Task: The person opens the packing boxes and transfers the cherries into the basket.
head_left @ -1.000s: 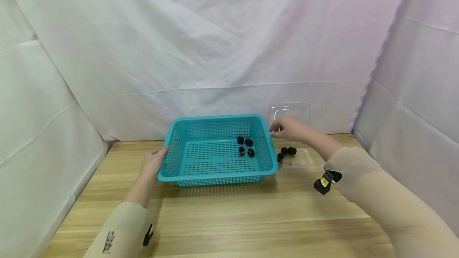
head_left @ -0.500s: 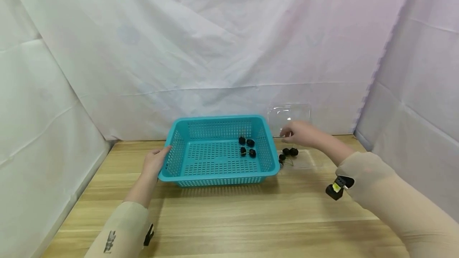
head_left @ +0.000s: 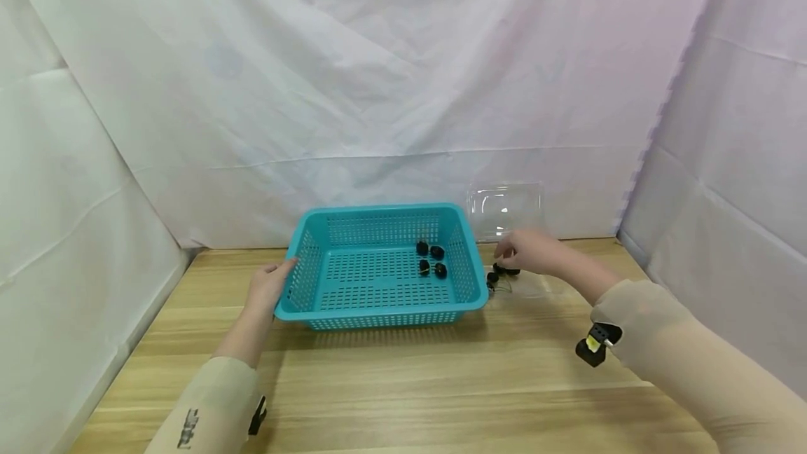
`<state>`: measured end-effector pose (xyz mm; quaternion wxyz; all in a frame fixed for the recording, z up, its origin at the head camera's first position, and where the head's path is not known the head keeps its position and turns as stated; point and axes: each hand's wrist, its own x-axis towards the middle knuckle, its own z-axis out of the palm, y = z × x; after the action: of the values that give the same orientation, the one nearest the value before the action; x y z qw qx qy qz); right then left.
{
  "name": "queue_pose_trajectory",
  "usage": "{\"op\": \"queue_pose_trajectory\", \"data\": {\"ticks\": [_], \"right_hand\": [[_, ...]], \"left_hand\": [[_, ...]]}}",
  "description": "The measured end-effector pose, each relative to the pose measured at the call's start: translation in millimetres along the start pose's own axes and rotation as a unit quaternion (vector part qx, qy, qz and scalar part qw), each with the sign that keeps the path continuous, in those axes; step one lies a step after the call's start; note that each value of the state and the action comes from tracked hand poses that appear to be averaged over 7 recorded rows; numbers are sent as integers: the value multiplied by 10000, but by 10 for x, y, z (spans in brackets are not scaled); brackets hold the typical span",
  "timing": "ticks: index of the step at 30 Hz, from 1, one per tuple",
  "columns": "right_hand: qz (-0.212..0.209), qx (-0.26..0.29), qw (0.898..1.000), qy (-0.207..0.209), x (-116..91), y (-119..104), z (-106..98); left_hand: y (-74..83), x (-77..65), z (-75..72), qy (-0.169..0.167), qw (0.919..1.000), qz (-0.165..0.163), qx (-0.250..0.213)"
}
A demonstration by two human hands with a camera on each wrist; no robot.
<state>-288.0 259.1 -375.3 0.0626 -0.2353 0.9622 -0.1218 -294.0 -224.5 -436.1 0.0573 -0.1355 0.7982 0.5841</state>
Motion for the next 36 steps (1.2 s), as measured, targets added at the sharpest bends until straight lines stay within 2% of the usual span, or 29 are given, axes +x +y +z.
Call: {"op": "queue_pose_trajectory", "data": {"ticks": [5, 10, 12, 17, 26, 36], "right_hand": [[38, 73, 9999, -149, -11, 3, 64], [360, 271, 9979, -457, -21, 16, 135], [447, 205, 9975, -506, -24, 35, 165], [325, -81, 9983, -481, -13, 84, 241], [292, -164, 9979, -558, -18, 143, 295], [643, -111, 9940, -877, -11, 196, 359]], "left_hand": [[8, -18, 1, 10, 10000, -27, -24], [15, -24, 3, 19, 10000, -12, -56], [15, -20, 4, 30, 10000, -11, -58], [20, -13, 5, 79, 9999, -47, -51], [20, -30, 18, 138, 9999, -1, -44], [18, -31, 23, 201, 9998, 28, 43]]}}
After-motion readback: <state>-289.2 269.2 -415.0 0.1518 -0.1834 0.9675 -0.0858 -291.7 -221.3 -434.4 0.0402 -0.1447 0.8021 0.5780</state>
